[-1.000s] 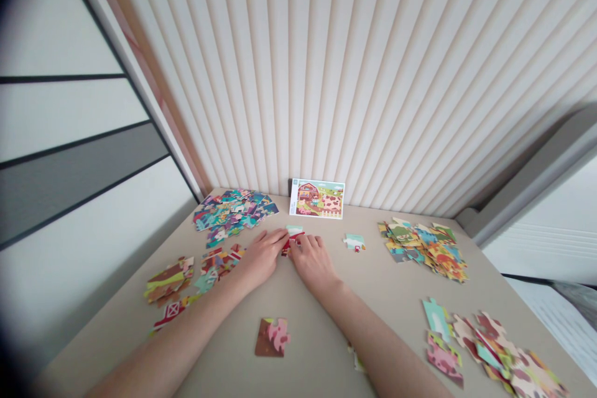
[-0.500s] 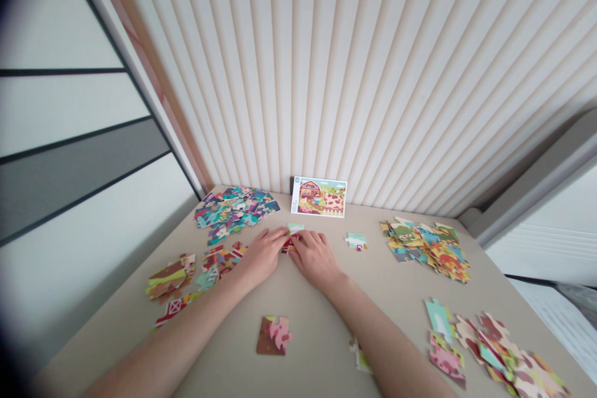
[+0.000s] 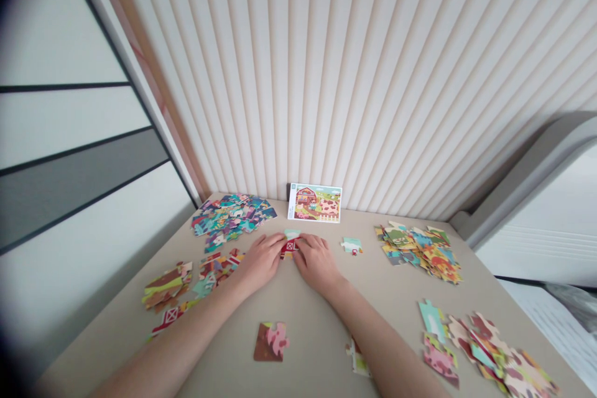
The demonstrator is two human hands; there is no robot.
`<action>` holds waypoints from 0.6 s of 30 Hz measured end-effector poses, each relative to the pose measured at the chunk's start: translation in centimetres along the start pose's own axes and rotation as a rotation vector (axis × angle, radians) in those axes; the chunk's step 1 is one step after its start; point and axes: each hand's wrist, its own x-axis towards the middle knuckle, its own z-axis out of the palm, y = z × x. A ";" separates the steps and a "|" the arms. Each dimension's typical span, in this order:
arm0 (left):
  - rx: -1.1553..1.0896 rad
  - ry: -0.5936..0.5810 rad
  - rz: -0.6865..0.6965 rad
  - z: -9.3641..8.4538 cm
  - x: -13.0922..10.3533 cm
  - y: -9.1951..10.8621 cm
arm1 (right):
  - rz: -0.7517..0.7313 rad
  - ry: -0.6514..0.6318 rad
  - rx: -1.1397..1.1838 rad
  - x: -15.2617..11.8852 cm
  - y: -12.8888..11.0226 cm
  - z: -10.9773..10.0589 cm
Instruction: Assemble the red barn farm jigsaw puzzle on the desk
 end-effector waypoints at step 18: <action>0.143 0.038 0.101 -0.6 -0.1 0.8 | 0.140 0.192 -0.032 -9.2 7.2 -4.4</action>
